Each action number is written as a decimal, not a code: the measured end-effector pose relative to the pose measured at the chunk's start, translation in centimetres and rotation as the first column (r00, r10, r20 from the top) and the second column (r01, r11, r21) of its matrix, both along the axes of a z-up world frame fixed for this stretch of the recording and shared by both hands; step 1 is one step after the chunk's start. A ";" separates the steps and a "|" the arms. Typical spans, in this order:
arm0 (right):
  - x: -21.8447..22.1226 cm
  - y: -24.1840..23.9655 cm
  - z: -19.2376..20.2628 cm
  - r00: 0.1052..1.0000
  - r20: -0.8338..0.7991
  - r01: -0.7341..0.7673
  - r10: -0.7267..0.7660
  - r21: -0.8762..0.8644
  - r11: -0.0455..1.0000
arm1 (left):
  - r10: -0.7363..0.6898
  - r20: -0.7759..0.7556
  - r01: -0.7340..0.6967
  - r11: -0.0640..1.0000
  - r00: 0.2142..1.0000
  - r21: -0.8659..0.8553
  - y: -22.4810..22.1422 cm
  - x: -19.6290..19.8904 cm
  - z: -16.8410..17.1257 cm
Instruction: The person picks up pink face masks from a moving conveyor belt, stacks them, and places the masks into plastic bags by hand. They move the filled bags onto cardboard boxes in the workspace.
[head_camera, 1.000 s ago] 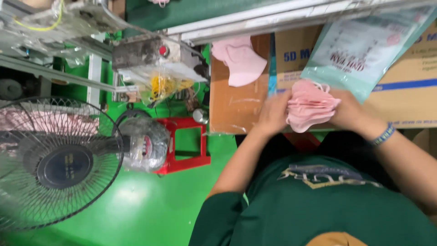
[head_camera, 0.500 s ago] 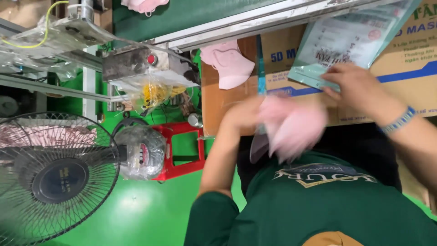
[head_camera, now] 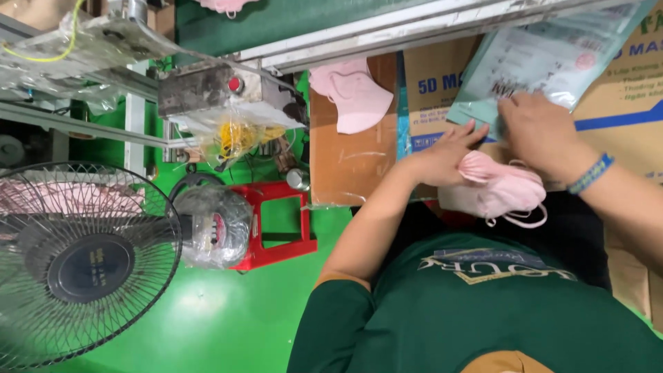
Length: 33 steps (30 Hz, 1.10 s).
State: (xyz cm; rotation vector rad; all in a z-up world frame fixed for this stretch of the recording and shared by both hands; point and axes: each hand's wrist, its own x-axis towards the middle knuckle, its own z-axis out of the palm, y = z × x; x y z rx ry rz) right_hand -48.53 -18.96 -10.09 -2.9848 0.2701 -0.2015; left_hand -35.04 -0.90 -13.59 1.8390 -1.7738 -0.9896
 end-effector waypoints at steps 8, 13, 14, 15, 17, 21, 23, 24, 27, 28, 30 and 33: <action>0.2 0.6 -0.2 0.999 -0.035 0.036 -0.036 0.004 0.999 | 0.004 0.099 -0.006 1.000 0.995 0.022 -0.1 -1.4 0.2; 1.5 -0.1 -0.4 0.991 0.047 0.129 -0.122 -0.176 0.976 | 0.047 0.114 -0.056 0.995 0.992 0.082 -0.5 -1.9 3.1; 1.8 -0.2 -0.8 0.991 0.051 0.130 -0.123 -0.176 0.976 | 0.046 0.118 -0.056 0.995 0.992 0.081 -0.7 -2.0 3.4; 1.9 0.0 -1.3 0.993 0.063 0.107 -0.095 -0.210 0.972 | 0.040 0.155 -0.058 0.992 0.987 0.111 -0.7 -2.2 3.7; 1.9 0.0 -1.9 0.994 0.080 0.088 -0.070 -0.247 0.965 | 0.031 0.197 -0.059 0.989 0.980 0.137 -0.7 -2.4 3.6; 1.0 -0.3 -2.2 0.996 0.087 0.028 -0.013 -0.176 0.984 | 0.050 0.180 -0.071 0.991 0.982 0.112 -0.8 -2.7 3.4; 0.9 -0.5 -2.2 0.997 0.082 0.003 0.012 -0.179 0.984 | 0.043 0.210 -0.070 0.989 0.977 0.127 -0.9 -2.9 3.4; 1.0 -0.7 -2.4 0.996 0.094 0.028 -0.013 -0.164 0.986 | 0.028 0.249 -0.065 0.988 0.968 0.141 -1.0 -3.0 3.0; 1.9 -0.7 -2.4 0.989 0.148 0.019 0.006 -0.168 0.986 | 0.046 0.237 -0.084 0.984 0.970 0.156 -1.0 -3.3 4.3; 2.2 -0.7 -2.4 0.981 0.187 -0.013 0.049 -0.189 0.982 | 0.075 0.184 -0.105 0.982 0.980 0.160 -1.0 -3.4 5.2; 2.6 -0.4 -0.4 0.980 0.192 -0.041 0.058 -0.094 0.995 | 0.074 0.181 -0.104 0.982 0.981 0.160 -1.1 -3.4 5.3; 2.3 -0.9 1.6 0.958 0.281 -0.086 0.053 0.105 0.991 | 0.066 0.211 -0.068 0.998 0.975 -0.002 -0.5 -3.0 3.5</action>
